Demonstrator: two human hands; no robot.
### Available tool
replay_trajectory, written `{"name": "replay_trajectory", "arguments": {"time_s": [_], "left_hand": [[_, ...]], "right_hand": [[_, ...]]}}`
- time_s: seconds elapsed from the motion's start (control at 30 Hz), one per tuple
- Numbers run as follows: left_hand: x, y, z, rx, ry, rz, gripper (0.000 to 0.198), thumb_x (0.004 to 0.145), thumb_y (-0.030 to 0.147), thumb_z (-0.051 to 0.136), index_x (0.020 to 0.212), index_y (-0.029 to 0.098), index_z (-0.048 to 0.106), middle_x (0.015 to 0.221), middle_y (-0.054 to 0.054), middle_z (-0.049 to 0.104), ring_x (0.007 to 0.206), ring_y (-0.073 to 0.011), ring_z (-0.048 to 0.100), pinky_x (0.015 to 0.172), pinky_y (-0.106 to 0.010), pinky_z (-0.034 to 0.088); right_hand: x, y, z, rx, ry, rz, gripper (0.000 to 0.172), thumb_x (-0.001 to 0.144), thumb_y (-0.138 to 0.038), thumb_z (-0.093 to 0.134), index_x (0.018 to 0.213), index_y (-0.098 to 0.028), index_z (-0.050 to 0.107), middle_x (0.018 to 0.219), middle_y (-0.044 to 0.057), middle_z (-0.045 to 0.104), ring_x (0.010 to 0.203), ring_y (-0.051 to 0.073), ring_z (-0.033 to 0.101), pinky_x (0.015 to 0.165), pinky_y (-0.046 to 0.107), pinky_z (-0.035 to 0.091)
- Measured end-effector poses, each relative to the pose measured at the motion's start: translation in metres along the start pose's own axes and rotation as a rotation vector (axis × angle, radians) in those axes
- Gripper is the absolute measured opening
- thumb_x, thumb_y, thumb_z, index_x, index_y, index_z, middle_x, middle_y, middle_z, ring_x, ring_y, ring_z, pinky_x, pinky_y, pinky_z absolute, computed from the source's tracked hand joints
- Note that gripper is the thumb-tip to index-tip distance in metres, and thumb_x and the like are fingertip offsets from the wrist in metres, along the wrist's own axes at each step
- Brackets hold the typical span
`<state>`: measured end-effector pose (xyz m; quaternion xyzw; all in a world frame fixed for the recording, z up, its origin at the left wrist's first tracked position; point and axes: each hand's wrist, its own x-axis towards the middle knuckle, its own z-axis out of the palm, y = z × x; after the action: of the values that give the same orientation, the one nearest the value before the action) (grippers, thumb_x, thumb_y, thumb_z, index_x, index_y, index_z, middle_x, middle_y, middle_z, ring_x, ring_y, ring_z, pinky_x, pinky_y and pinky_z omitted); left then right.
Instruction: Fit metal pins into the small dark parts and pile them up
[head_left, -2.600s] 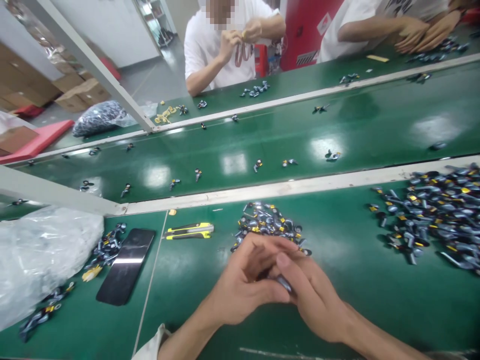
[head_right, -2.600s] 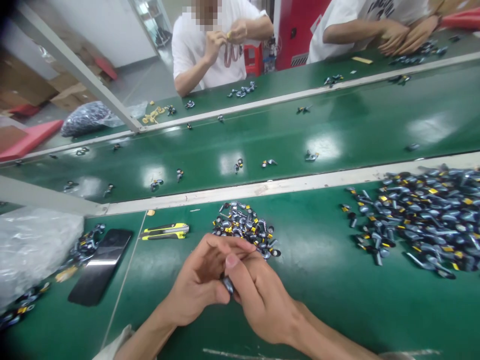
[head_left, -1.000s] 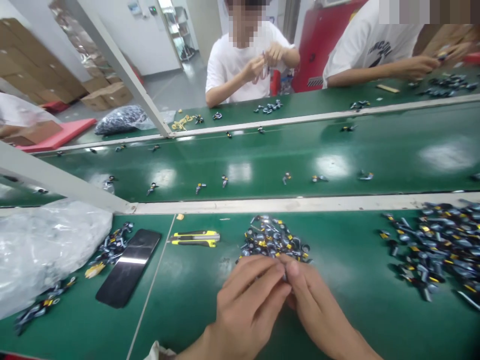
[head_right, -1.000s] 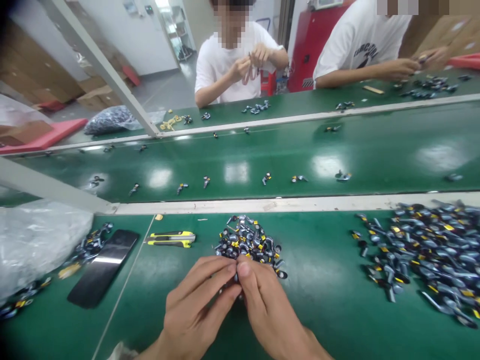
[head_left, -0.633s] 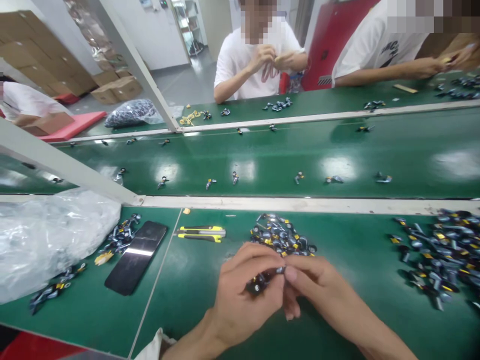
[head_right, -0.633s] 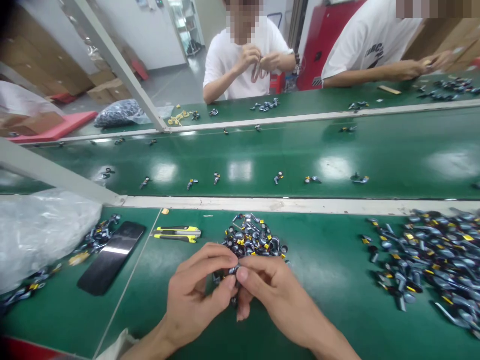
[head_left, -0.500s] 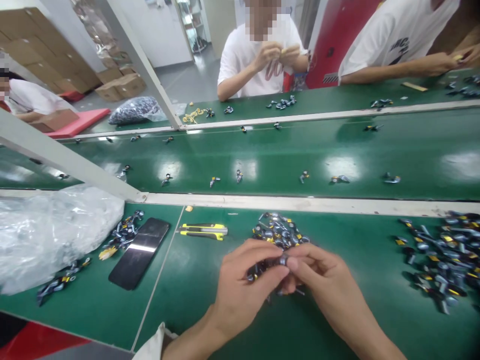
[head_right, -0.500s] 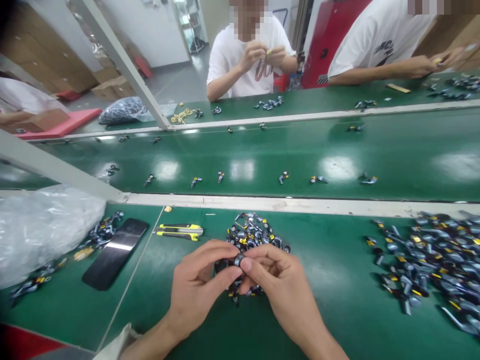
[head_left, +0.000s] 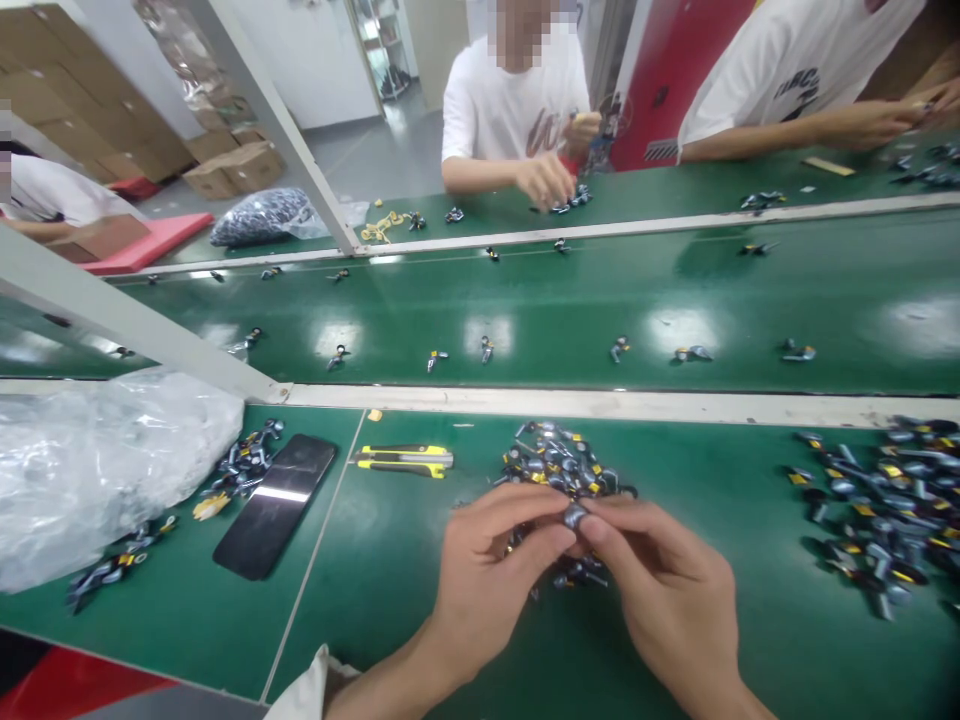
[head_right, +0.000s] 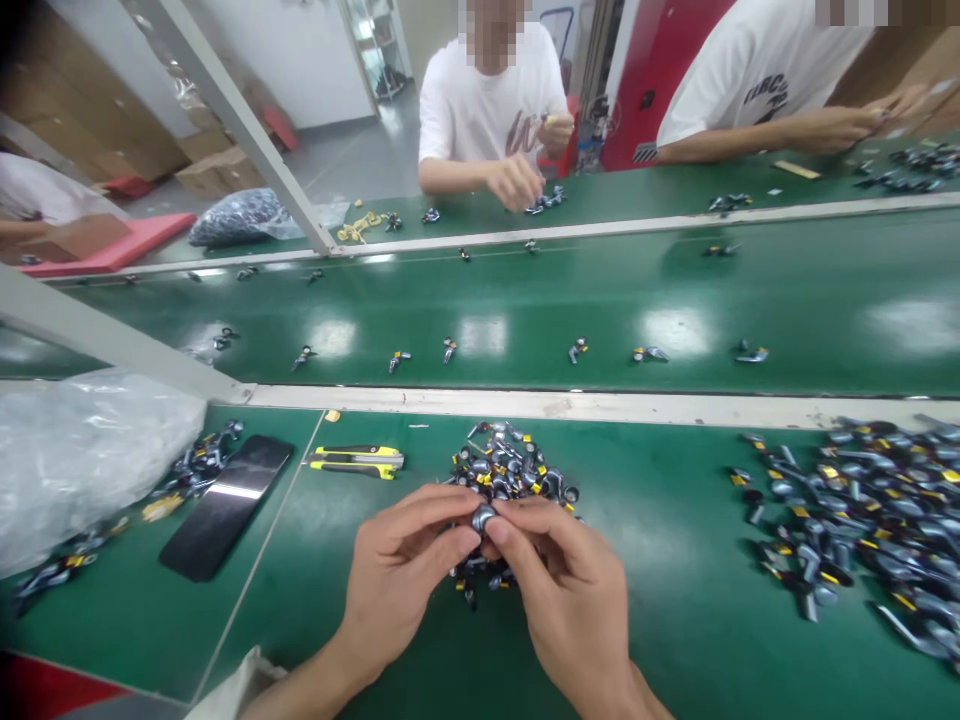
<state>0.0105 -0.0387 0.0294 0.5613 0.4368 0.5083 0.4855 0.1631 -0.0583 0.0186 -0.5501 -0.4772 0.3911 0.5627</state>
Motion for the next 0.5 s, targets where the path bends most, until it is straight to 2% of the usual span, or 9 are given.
{"name": "replay_trajectory", "arguments": {"time_s": [0.13, 0.2, 0.27, 0.37, 0.5], "left_hand": [[-0.0002, -0.0039, 0.0008, -0.039, 0.017, 0.037, 0.016, 0.082, 0.015, 0.080, 0.096, 0.022, 0.083, 0.096, -0.007, 0.080, 0.089, -0.0192, 0.076, 0.082, -0.029, 0.063], [-0.0009, -0.0045, 0.0007, -0.027, 0.026, 0.082, 0.014, 0.081, 0.015, 0.081, 0.093, 0.021, 0.082, 0.094, -0.007, 0.079, 0.085, -0.0186, 0.076, 0.079, -0.029, 0.064], [-0.0019, -0.0044, 0.0007, 0.014, 0.037, 0.124, 0.013, 0.082, 0.014, 0.080, 0.093, 0.020, 0.082, 0.093, -0.007, 0.079, 0.081, -0.0171, 0.076, 0.075, -0.027, 0.063], [-0.0033, -0.0043, 0.0013, 0.073, 0.046, 0.147, 0.017, 0.084, 0.011, 0.076, 0.097, 0.021, 0.081, 0.097, -0.006, 0.079, 0.085, -0.0159, 0.076, 0.078, -0.025, 0.062], [-0.0050, -0.0046, 0.0021, 0.088, 0.000, 0.109, 0.021, 0.087, 0.011, 0.073, 0.103, 0.024, 0.080, 0.098, -0.004, 0.080, 0.090, -0.0148, 0.075, 0.084, -0.024, 0.061]], "right_hand": [[0.0015, -0.0020, -0.0002, -0.034, -0.010, -0.053, 0.007, 0.085, -0.023, 0.076, 0.079, -0.025, 0.077, 0.078, 0.004, 0.079, 0.066, 0.020, 0.074, 0.060, 0.027, 0.063], [0.0037, -0.0031, 0.0000, 0.021, -0.050, 0.014, 0.008, 0.085, -0.027, 0.077, 0.079, -0.024, 0.076, 0.074, 0.003, 0.077, 0.061, 0.019, 0.072, 0.056, 0.026, 0.061], [0.0055, -0.0033, 0.0006, 0.126, -0.139, 0.160, 0.017, 0.087, -0.035, 0.076, 0.077, -0.021, 0.072, 0.063, 0.001, 0.072, 0.052, 0.016, 0.067, 0.051, 0.024, 0.056], [0.0050, -0.0027, 0.0020, 0.266, -0.331, 0.355, 0.039, 0.095, -0.047, 0.064, 0.068, -0.020, 0.061, 0.050, -0.002, 0.063, 0.042, 0.012, 0.059, 0.045, 0.022, 0.049], [0.0005, -0.0033, 0.0015, 0.272, -0.481, 0.364, 0.056, 0.103, -0.055, 0.046, 0.060, -0.020, 0.052, 0.045, -0.003, 0.055, 0.042, 0.012, 0.052, 0.048, 0.023, 0.043]]}}
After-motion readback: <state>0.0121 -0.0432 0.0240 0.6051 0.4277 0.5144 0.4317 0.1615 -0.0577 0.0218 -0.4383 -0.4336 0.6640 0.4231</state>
